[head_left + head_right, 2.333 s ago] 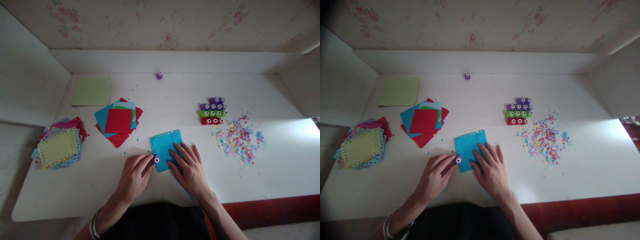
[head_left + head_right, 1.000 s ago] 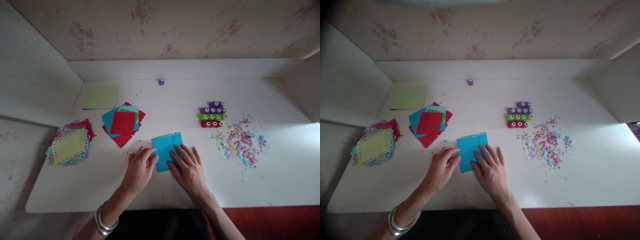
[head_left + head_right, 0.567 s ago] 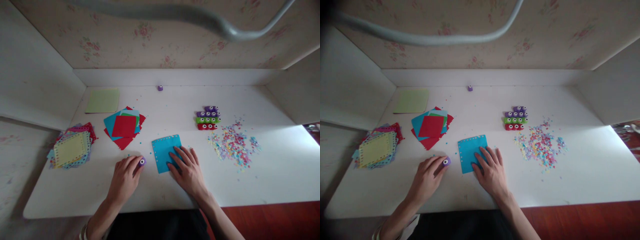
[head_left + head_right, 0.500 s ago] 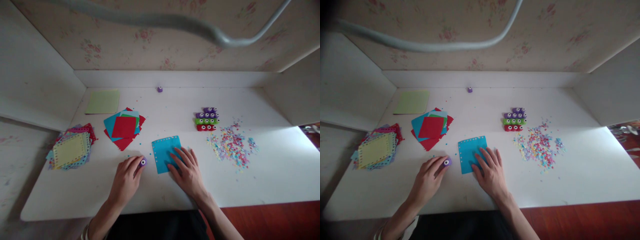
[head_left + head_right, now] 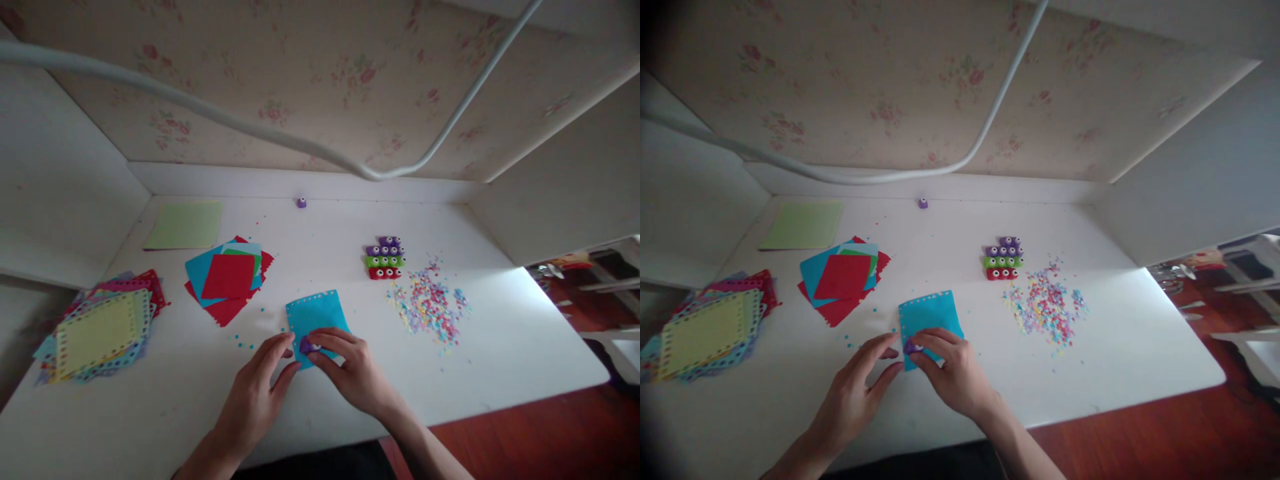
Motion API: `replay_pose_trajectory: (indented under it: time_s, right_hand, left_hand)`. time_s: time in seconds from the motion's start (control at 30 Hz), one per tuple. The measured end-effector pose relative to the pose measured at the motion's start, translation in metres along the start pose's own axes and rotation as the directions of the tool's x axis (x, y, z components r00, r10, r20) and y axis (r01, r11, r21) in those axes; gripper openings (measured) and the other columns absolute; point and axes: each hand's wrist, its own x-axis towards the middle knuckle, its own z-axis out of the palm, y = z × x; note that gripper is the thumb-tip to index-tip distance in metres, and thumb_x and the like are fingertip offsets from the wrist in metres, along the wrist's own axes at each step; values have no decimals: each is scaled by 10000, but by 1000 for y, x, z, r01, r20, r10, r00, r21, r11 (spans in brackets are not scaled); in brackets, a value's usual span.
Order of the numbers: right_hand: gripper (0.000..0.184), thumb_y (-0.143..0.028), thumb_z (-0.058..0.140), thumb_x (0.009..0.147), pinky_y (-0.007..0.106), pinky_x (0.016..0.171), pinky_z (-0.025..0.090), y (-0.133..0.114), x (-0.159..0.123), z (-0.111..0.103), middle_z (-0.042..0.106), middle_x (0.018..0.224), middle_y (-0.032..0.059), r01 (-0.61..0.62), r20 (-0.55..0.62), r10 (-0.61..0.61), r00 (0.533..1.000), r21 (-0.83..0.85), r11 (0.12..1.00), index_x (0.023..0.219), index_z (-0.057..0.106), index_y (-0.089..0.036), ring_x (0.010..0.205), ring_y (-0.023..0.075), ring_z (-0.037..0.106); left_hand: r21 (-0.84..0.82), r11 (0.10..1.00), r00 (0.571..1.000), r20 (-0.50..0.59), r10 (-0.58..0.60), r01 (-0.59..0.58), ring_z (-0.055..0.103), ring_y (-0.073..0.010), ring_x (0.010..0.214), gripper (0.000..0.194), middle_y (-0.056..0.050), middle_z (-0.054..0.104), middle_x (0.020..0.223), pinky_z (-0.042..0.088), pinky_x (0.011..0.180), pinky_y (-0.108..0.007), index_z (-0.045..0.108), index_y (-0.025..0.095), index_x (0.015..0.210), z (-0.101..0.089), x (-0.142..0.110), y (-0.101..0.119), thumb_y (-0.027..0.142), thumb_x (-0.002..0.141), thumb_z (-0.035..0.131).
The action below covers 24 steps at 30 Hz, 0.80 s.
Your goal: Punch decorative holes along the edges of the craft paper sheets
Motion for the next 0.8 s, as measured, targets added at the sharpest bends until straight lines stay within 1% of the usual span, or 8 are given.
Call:
replay_pose_trajectory:
  time_s: [0.07,0.13,0.23,0.33,0.43,0.5,0.6,0.8]
  right_hand:
    - [166,-336,638,932,350,889,582,10,11,-14,739,1074,42,-53,-90,53,995,7,999,1051,735,-269,1004,203,690]
    - [214,-399,660,901,393,856,592,24,29,-34,748,1061,54,-135,-219,132,967,-1,991,1042,738,-258,948,223,709]
    - [441,-509,715,806,415,782,604,50,62,-75,744,1100,84,-255,-461,213,861,-29,966,1149,704,-232,860,239,726]
    - [468,-564,640,821,415,775,585,71,97,-118,765,990,84,-339,-571,175,802,-193,921,1122,721,-214,845,254,721]
    - [410,-533,607,832,414,832,548,85,124,-149,760,955,93,-434,-618,98,780,-420,797,1037,758,-211,896,272,703]
    - [353,-476,618,817,429,938,502,93,137,-159,728,1090,119,-440,-621,59,782,-482,757,968,771,-195,1018,288,666]
    - [311,-418,628,796,448,1046,425,108,147,-163,625,1284,149,-451,-622,35,782,-527,720,918,774,-172,1176,310,577]
    - [284,-412,643,773,475,1020,433,129,148,-164,607,1244,151,-493,-600,71,797,-577,651,880,768,-181,1131,316,574]
  left_hand:
    - [-17,1000,1000,16,-21,21,699,-174,921,307,-69,685,1087,599,830,-288,530,241,1286,1,-3,-3,304,986,539]
    - [-13,1000,999,17,-27,28,698,-176,919,260,-70,682,1084,601,827,-291,560,245,1243,3,-7,-8,291,990,525]
    - [13,1000,1000,-12,-27,27,692,-184,972,229,-70,685,1092,596,859,-300,589,241,1204,7,-12,-15,264,989,513]
    - [47,999,999,-35,8,-6,684,-185,1003,219,-62,692,1079,587,888,-304,610,237,1177,11,-13,-20,233,988,501]
    - [71,997,998,-44,43,-40,688,-181,986,216,-56,699,1066,585,893,-305,621,235,1165,13,-11,-20,222,984,504]
    - [81,995,997,-45,55,-51,690,-179,978,223,-52,701,1062,586,889,-303,624,237,1172,13,-10,-19,222,982,508]
    - [93,994,997,-48,62,-57,690,-181,976,237,-55,702,1063,589,881,-306,624,231,1184,13,-10,-20,215,985,496]
    - [127,988,994,-55,89,-82,688,-187,962,224,-63,707,1051,584,876,-314,637,210,1151,12,-11,-20,197,982,492]
